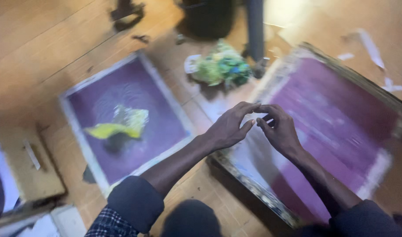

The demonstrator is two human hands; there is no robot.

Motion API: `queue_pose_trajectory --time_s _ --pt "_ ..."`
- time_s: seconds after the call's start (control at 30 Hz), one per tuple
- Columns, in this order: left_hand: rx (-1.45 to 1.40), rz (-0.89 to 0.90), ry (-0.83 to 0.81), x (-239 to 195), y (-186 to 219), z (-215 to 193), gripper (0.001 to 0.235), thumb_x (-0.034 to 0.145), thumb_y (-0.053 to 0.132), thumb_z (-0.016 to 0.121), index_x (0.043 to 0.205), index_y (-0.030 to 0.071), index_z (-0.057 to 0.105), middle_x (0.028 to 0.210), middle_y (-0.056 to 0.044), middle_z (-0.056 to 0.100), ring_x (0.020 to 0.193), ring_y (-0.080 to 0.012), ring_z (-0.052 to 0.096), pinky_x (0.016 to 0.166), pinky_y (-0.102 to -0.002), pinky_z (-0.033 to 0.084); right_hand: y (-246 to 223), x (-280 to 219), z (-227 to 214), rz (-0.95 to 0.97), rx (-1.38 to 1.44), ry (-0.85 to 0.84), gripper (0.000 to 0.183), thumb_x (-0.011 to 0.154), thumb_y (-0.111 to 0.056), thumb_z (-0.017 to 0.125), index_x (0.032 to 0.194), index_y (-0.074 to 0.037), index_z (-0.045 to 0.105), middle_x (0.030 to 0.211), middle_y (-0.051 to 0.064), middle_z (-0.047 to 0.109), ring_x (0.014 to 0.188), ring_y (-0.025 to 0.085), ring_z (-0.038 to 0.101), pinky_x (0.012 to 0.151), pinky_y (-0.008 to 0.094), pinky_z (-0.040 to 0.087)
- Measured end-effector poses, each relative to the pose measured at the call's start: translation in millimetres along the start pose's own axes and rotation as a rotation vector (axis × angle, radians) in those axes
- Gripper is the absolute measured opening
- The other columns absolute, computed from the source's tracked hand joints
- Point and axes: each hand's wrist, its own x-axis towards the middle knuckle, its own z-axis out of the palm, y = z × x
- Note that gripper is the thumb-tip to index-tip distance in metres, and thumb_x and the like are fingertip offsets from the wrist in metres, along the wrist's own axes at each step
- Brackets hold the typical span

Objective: The person pours water onto a purple screen and scrubs it with a white sponge. They repeatedly wipe the surface in circular motions, spreading the liquid across the screen.

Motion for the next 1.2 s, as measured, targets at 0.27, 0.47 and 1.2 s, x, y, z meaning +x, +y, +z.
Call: queue_pose_trajectory --time_s 0.27,0.47,1.2 --pt "0.027 -0.220 0.351 -104 -105 -91 0.045 0.095 0.007 0.059 0.140 0.005 0.056 0.127 -0.017 0.062 0.120 -0.0377 0.065 0.096 -0.045 0.057 -22 63 170 -0.035 0.112 -0.292 0.030 0.094 -0.002 0.069 0.123 -0.012 0.073 0.108 0.014 0.067 0.078 0.029 0.075 0.063 0.033 0.061" --pt "0.150 -0.389 0.542 -190 -187 -134 0.045 0.093 0.003 0.061 0.138 0.004 0.059 0.120 -0.019 0.064 0.114 -0.0398 0.066 0.092 -0.045 0.058 -38 77 280 -0.061 0.170 -0.409 0.030 0.093 0.001 0.068 0.119 -0.010 0.074 0.115 0.017 0.067 0.081 0.032 0.076 0.065 0.037 0.062" --pt "0.231 -1.319 1.507 -249 -315 -146 0.089 0.077 0.049 0.087 0.146 0.012 0.046 0.139 -0.021 0.057 0.130 -0.0422 0.057 0.108 -0.054 0.045 -31 38 384 -0.026 0.124 -0.551 0.031 0.086 -0.003 0.071 0.113 -0.017 0.078 0.121 0.014 0.070 0.093 0.038 0.075 0.072 0.039 0.062"
